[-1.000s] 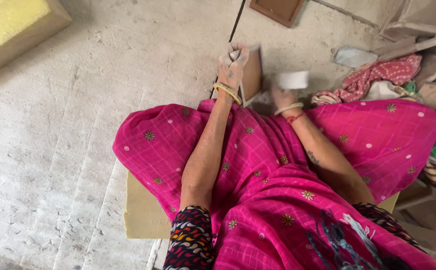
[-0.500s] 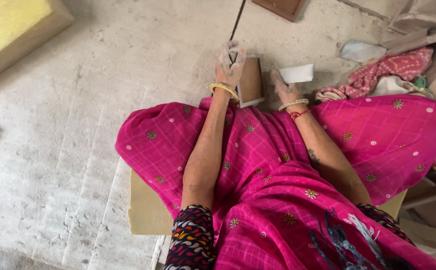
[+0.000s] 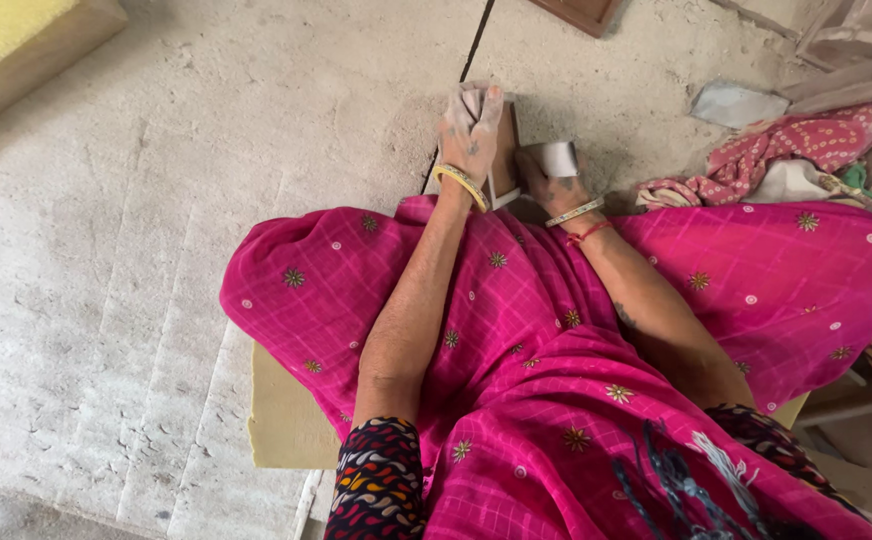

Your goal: The person sits cross-legged on the floor and sands small square wooden frames using a sanding block. They hold each frame with one hand and rub the edges and surfaces with the other, then place the finished pieces aside.

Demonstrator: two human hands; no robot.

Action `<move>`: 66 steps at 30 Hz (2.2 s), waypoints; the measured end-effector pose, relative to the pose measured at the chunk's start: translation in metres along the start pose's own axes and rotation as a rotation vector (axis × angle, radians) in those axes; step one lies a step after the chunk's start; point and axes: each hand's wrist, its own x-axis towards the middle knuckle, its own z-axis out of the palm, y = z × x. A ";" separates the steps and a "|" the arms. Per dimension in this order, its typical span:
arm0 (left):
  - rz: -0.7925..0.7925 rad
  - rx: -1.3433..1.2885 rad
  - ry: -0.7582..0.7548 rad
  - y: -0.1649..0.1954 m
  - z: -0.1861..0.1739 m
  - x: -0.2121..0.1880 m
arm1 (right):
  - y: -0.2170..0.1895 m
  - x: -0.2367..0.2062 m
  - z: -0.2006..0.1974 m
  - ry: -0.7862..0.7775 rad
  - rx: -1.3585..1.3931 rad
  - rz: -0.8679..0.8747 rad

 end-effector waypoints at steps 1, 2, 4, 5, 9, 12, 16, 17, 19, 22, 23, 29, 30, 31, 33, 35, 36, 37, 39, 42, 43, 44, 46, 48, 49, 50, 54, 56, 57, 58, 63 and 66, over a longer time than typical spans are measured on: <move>-0.019 0.001 -0.019 0.000 0.002 0.000 | 0.004 0.006 0.004 -0.042 -0.006 0.033; -0.041 0.002 -0.037 0.001 0.004 -0.001 | 0.008 0.012 0.008 -0.085 -0.011 0.066; -0.076 0.004 -0.057 0.005 0.006 -0.002 | 0.013 0.022 0.011 -0.097 0.140 0.215; -0.092 0.005 -0.059 0.008 0.006 -0.002 | 0.015 0.025 0.013 -0.066 0.296 0.332; -0.119 0.028 -0.036 0.018 0.005 -0.004 | 0.016 0.025 0.010 -0.058 0.495 0.536; -0.099 -0.048 -0.051 0.020 0.004 -0.005 | 0.010 0.023 0.004 -0.009 0.889 0.490; -0.080 0.004 -0.036 0.020 0.010 -0.002 | 0.009 0.025 0.003 -0.001 0.327 0.227; -0.089 0.002 -0.046 0.020 0.010 -0.002 | 0.010 0.026 0.004 0.013 0.316 0.239; -0.111 0.012 -0.055 0.022 0.010 -0.001 | 0.014 0.028 0.006 0.013 0.292 0.308; -0.146 0.006 -0.047 0.023 0.005 -0.002 | 0.018 0.024 0.007 -0.083 0.276 0.309; -0.131 -0.020 -0.045 0.022 0.004 0.000 | 0.018 0.022 0.007 -0.122 0.277 0.193; -0.036 0.017 -0.011 0.016 0.012 0.003 | 0.014 0.018 0.006 -0.114 0.336 0.267; -0.006 0.049 -0.006 0.016 0.013 0.003 | 0.014 0.021 0.005 -0.159 0.496 0.383; -0.035 0.035 -0.019 0.015 0.013 0.004 | 0.015 0.026 0.005 -0.097 0.395 0.387; -0.084 0.007 -0.033 0.015 0.011 0.005 | 0.017 0.038 0.003 0.032 0.192 0.381; -0.120 -0.014 -0.048 0.017 0.007 0.005 | 0.018 0.050 0.000 0.044 0.190 0.314; -0.133 -0.028 -0.055 0.019 0.005 0.006 | 0.018 0.054 -0.002 0.052 0.186 0.278; -0.119 -0.022 -0.045 0.020 0.005 0.005 | 0.018 0.058 -0.004 0.074 0.242 0.269; -0.085 -0.001 -0.022 0.023 0.003 0.005 | 0.016 0.062 -0.008 0.126 0.360 0.246; -0.139 -0.078 -0.058 0.022 0.005 0.005 | 0.013 0.060 -0.010 0.045 0.415 0.358; -0.129 -0.043 -0.057 0.021 0.006 0.005 | 0.013 0.058 -0.009 0.050 0.245 0.299; -0.121 -0.007 -0.054 0.020 0.006 0.006 | 0.012 0.057 -0.007 0.053 0.077 0.237; -0.098 0.001 -0.033 0.017 0.007 0.006 | 0.013 0.055 -0.004 -0.023 -0.033 0.284; -0.057 -0.059 0.008 0.015 0.007 0.007 | 0.015 0.055 -0.001 -0.173 0.076 0.495; -0.062 -0.015 0.008 0.014 0.006 0.007 | 0.017 0.054 0.000 -0.133 0.056 0.429; -0.069 0.026 0.004 0.014 0.005 0.007 | 0.018 0.054 -0.001 -0.097 0.033 0.365; -0.064 -0.017 0.016 0.016 0.003 0.003 | 0.013 0.039 -0.014 -0.457 0.430 0.610; -0.075 0.037 -0.037 0.017 0.004 0.001 | 0.002 0.026 -0.028 -0.251 0.442 0.496; -0.085 0.062 -0.061 0.018 0.005 -0.001 | -0.004 0.018 -0.035 -0.156 0.446 0.434; -0.096 0.058 -0.058 0.019 0.006 -0.003 | -0.010 0.011 -0.041 -0.190 0.459 0.448; -0.062 0.025 -0.028 0.018 0.007 -0.007 | -0.017 -0.002 -0.040 -0.212 0.304 0.410; -0.082 -0.008 -0.064 0.018 0.007 -0.004 | -0.002 0.018 -0.020 -0.176 0.239 0.359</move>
